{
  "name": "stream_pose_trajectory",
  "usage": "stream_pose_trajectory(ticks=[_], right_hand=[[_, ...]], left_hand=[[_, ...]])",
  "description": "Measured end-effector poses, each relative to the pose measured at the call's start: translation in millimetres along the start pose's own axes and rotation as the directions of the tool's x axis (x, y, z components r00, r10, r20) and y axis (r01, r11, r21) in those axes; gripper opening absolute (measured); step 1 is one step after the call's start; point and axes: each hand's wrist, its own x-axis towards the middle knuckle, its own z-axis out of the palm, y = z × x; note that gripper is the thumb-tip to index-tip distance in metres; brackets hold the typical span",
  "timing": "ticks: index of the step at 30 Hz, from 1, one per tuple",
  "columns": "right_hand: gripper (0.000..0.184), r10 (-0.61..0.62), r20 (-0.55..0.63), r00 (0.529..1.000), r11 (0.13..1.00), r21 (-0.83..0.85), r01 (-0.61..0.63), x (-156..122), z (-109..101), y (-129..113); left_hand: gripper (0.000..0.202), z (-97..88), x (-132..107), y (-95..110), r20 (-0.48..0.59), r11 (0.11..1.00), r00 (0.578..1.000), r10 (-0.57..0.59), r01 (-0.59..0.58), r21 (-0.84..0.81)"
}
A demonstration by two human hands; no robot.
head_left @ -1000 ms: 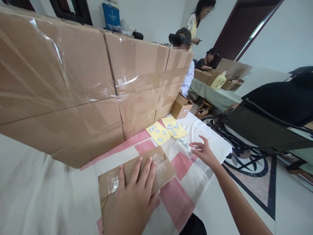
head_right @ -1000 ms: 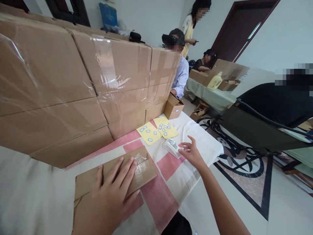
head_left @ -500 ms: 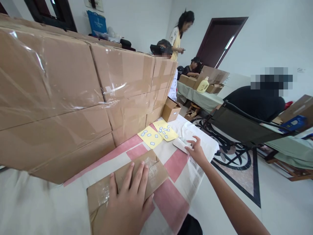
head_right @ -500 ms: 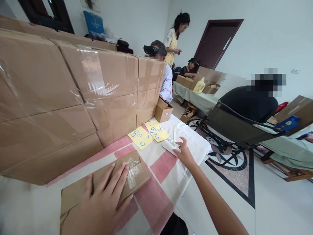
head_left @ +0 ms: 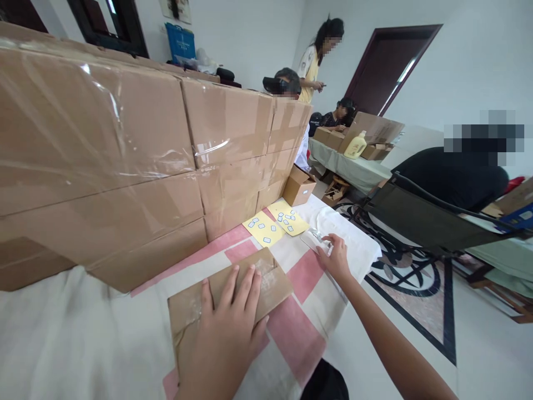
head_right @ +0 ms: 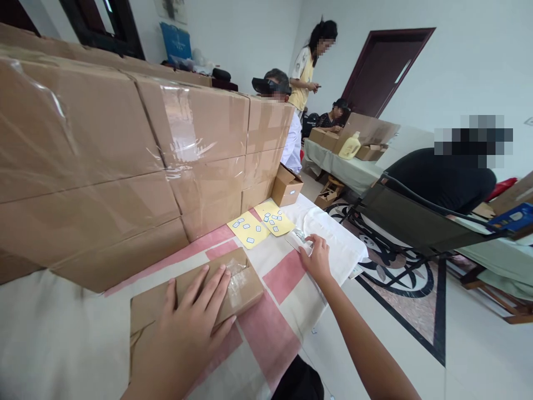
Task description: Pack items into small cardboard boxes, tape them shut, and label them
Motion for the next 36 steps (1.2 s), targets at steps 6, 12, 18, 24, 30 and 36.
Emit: stream_pose_trajectory(ticks=[6, 12, 18, 24, 30, 36], right_hand=[[0.022, 0.035, -0.050, 0.998, 0.981, 0.190, -0.025, 14.4, -23.7, -80.4], [0.012, -0.083, 0.304, 0.949, 0.759, 0.636, -0.138, 10.2, -53.9, -207.0], [0.016, -0.290, 0.745, 0.601, 0.665, 0.608, -0.434, -9.4, -40.9, -264.6], [0.084, -0.366, 0.894, 0.259, 0.783, 0.446, -0.434, -5.5, -28.0, -288.7], [0.097, -0.274, 0.918, 0.287, 0.795, 0.384, -0.469, -4.3, -9.9, -301.7], [0.097, -0.176, 0.942, 0.285, 0.849, 0.292, -0.441, -2.2, 1.2, -311.1]], left_hand=[[0.056, -15.9, 2.9, 8.9, 0.094, 0.992, 0.991, -0.091, 0.098, -0.074], [0.061, -35.2, -2.0, 14.4, 0.062, 0.944, 0.942, -0.331, 0.330, 0.019], [0.052, -60.1, -11.7, -17.2, 0.155, 0.914, 0.909, -0.387, 0.400, -0.063], [0.063, -58.2, -9.5, -47.2, 0.337, 0.829, 0.846, -0.413, 0.502, -0.246], [0.074, -55.6, -6.3, -61.8, 0.472, 0.690, 0.777, -0.416, 0.608, -0.393], [0.056, -52.2, -6.7, -62.8, 0.441, 0.639, 0.796, -0.416, 0.600, -0.481]])
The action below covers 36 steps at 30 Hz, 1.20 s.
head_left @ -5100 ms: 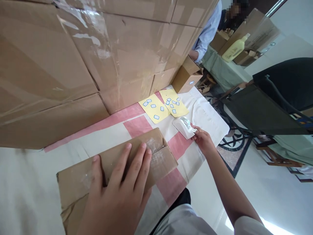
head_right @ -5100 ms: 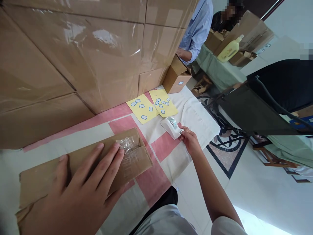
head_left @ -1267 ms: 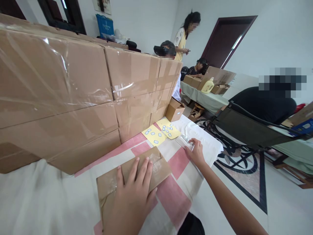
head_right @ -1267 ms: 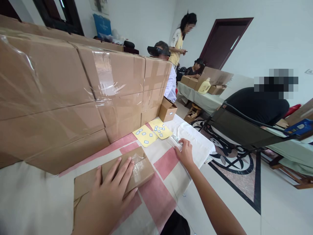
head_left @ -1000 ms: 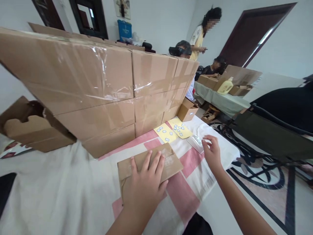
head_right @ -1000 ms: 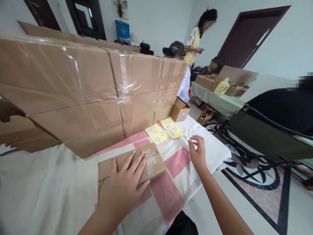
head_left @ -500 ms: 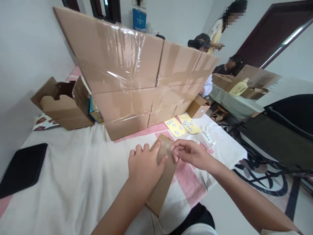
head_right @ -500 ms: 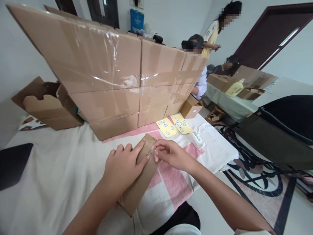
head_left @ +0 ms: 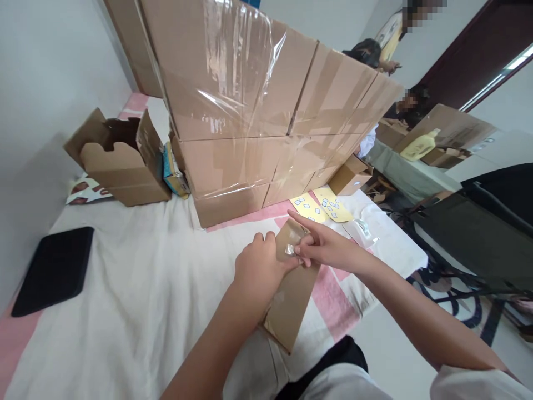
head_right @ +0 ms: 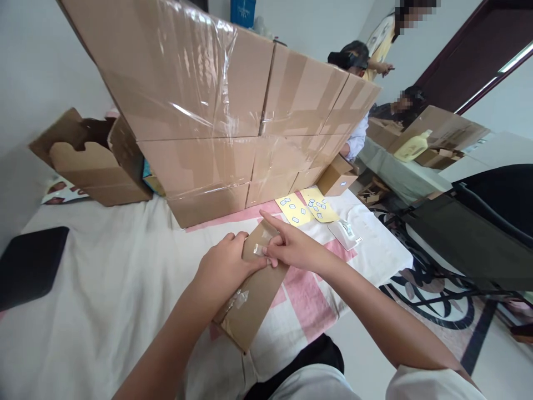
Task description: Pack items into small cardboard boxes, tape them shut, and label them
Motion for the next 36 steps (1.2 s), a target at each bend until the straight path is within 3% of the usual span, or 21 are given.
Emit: stream_pose_trajectory(ticks=[4, 10, 15, 22, 29, 36], right_hand=[[0.097, 0.047, -0.006, 0.999, 0.999, 0.005, -0.047, 2.0, 0.5, -7.2], [0.091, 0.098, -0.011, 0.995, 0.995, -0.011, -0.099, 2.4, -0.1, -6.4], [0.090, 0.070, -0.005, 0.998, 0.998, -0.008, -0.070, -3.0, 5.3, -2.0], [0.090, 0.114, -0.043, 0.993, 0.993, -0.026, -0.115, -14.4, 17.6, -1.9], [0.092, 0.090, -0.024, 0.996, 0.996, -0.019, -0.090, -7.1, 21.6, -4.3], [0.095, 0.116, -0.046, 0.992, 0.993, -0.019, -0.117, -7.3, 21.4, 4.3]], left_hand=[[0.049, -0.6, 0.7, -3.4, -0.003, 1.000, 1.000, 0.014, -0.014, -0.017], [0.020, -15.0, 4.3, -20.4, 0.075, 0.963, 0.988, 0.136, -0.114, -0.246], [0.025, -18.8, 10.7, -28.5, 0.115, 0.963, 0.985, 0.131, -0.099, -0.251], [0.026, -16.1, 13.0, -28.6, 0.092, 0.957, 0.983, 0.159, -0.131, -0.260], [0.026, -13.4, 14.1, -27.4, 0.065, 0.956, 0.988, 0.138, -0.116, -0.269], [0.043, -11.2, 5.6, -23.2, 0.181, 0.985, 0.978, 0.108, -0.080, -0.156]])
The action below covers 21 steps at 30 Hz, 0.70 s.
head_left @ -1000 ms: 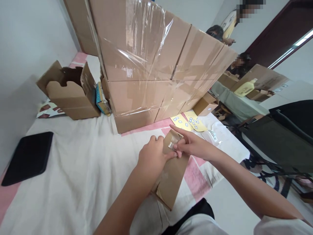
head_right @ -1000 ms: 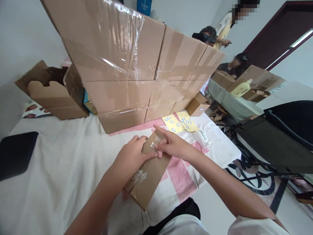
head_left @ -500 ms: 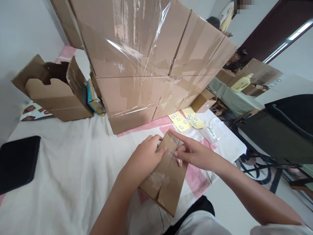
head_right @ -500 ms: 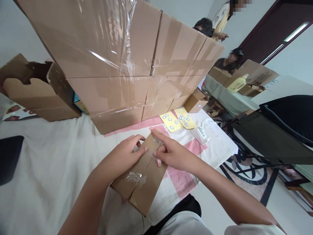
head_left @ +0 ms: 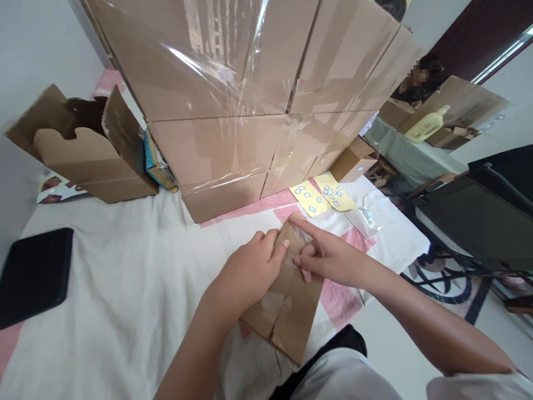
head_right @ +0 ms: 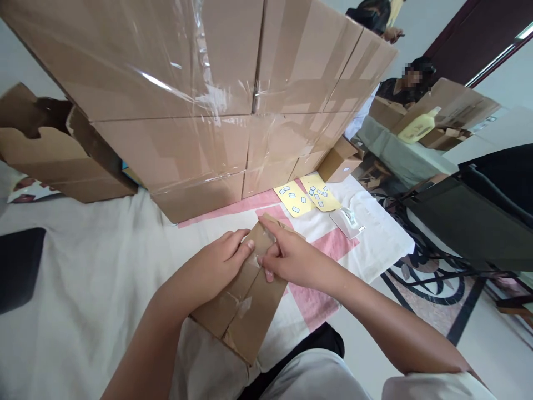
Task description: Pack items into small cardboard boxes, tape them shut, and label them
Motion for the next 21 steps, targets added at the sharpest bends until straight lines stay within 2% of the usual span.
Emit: stream_pose_trajectory(ticks=[6, 11, 13, 16, 18, 21], right_hand=[[0.092, 0.039, -0.016, 0.999, 0.998, -0.045, -0.040, -8.3, 0.3, -5.4], [0.091, 0.060, -0.021, 0.998, 0.977, -0.203, -0.063, -8.4, -0.1, -9.5], [0.089, 0.043, -0.040, 0.998, 0.938, -0.341, -0.054, -6.9, -0.8, -8.9], [0.087, -0.029, -0.099, 0.995, 0.834, -0.551, -0.031, -9.6, -4.8, -6.6], [0.083, -0.051, -0.115, 0.992, 0.784, -0.620, -0.032, -17.4, -10.0, -3.6], [0.070, -0.041, -0.083, 0.996, 0.775, -0.632, -0.021, -35.0, -17.8, 5.4]], left_hand=[[0.054, -6.0, -1.8, -1.1, 0.093, 0.999, 0.995, 0.020, -0.022, 0.028], [0.055, -6.1, -3.1, 4.6, 0.103, 0.996, 0.994, -0.047, 0.039, 0.082], [0.053, -5.3, -3.8, 7.6, 0.102, 0.994, 0.993, -0.061, 0.051, 0.101], [0.050, -4.9, -4.3, 10.3, 0.088, 0.992, 0.995, -0.056, 0.045, 0.120], [0.048, -5.6, -4.4, 10.8, 0.079, 0.991, 0.996, -0.051, 0.041, 0.128], [0.048, -6.9, -3.8, 10.4, 0.061, 0.993, 0.997, -0.046, 0.039, 0.114]])
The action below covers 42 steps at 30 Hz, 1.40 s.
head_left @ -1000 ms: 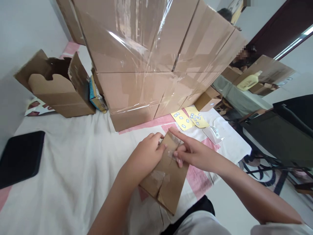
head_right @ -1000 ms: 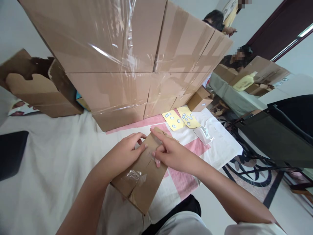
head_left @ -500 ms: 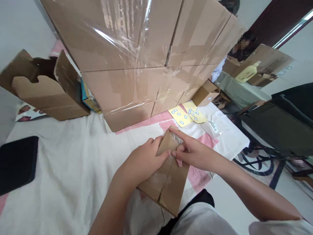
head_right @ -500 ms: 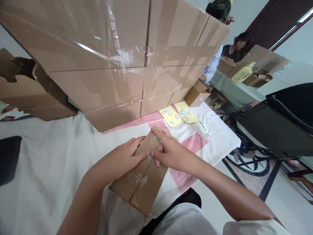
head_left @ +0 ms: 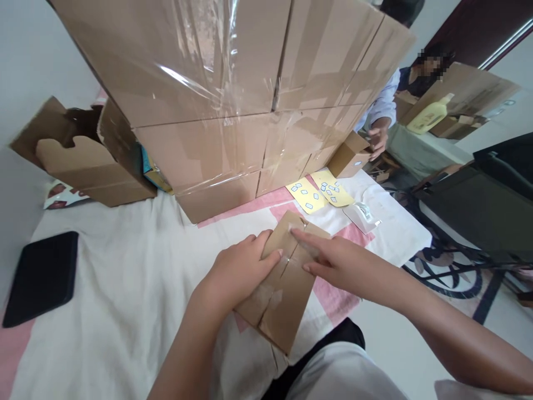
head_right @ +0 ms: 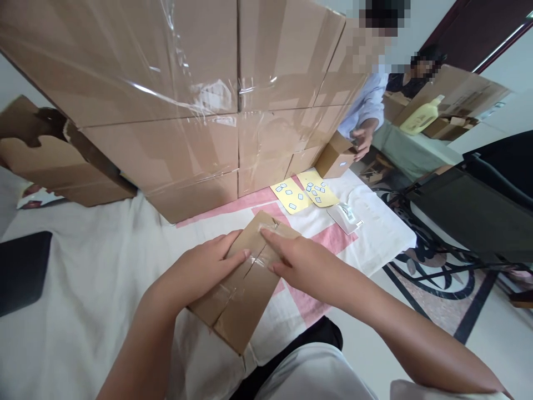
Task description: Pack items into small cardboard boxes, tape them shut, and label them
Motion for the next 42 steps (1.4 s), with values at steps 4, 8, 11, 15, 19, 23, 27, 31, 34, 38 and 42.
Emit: stream_pose_trajectory(ticks=[4, 8, 11, 15, 19, 23, 27, 31, 34, 38, 42], right_hand=[[0.055, -0.166, -0.082, 0.983, 0.984, 0.045, 0.170, -17.0, 9.2, 17.4], [0.069, -0.386, -0.140, 0.912, 0.911, -0.213, 0.353, -17.6, 23.0, 27.9], [0.072, -0.445, -0.142, 0.884, 0.846, -0.390, 0.363, -15.6, 27.7, 31.2], [0.063, -0.475, -0.175, 0.862, 0.817, -0.453, 0.358, -21.1, 29.7, 36.7], [0.055, -0.545, -0.230, 0.806, 0.783, -0.483, 0.392, -28.5, 33.9, 44.5], [0.047, -0.587, -0.269, 0.764, 0.777, -0.452, 0.438, -27.3, 37.9, 51.0], [0.050, -0.598, -0.285, 0.749, 0.781, -0.419, 0.464, -24.7, 43.0, 56.2], [0.049, -0.564, -0.274, 0.779, 0.819, -0.303, 0.487, -23.5, 52.7, 63.2], [0.043, -0.548, -0.391, 0.739, 0.825, -0.107, 0.555, -12.9, 53.1, 80.3], [0.032, -0.128, -0.754, 0.645, 0.953, 0.087, 0.290, 25.6, 17.8, 135.6], [0.035, 0.238, -0.770, 0.591, 0.966, 0.252, -0.060, 77.6, -46.4, 217.9]], left_hand=[[0.049, 0.4, 0.6, 0.3, -0.026, 0.999, 1.000, 0.016, -0.016, -0.033], [0.050, 2.7, -0.7, 2.8, -0.041, 1.000, 0.999, -0.011, 0.010, -0.017], [0.051, 3.4, -2.1, 5.2, -0.041, 1.000, 0.999, -0.017, 0.016, -0.011], [0.053, 2.8, -3.8, 10.3, -0.030, 0.999, 0.999, -0.038, 0.039, 0.011], [0.052, 2.6, -5.6, 14.6, -0.039, 0.996, 0.997, -0.066, 0.068, 0.052], [0.051, 5.9, -7.8, 15.7, -0.050, 0.994, 0.997, -0.060, 0.064, 0.091], [0.079, 13.7, -9.4, 23.4, -0.081, 0.986, 0.991, -0.103, 0.112, 0.120], [0.085, 17.4, -7.2, 34.6, -0.049, 0.980, 0.989, -0.141, 0.147, 0.137], [0.084, 14.0, -3.4, 34.7, -0.035, 0.984, 0.990, -0.138, 0.141, 0.111], [0.084, 4.3, 3.4, 19.2, -0.039, 0.973, 0.980, -0.198, 0.201, 0.112], [0.078, 0.6, 5.0, 4.1, -0.137, 0.982, 0.987, -0.079, 0.100, 0.160]])
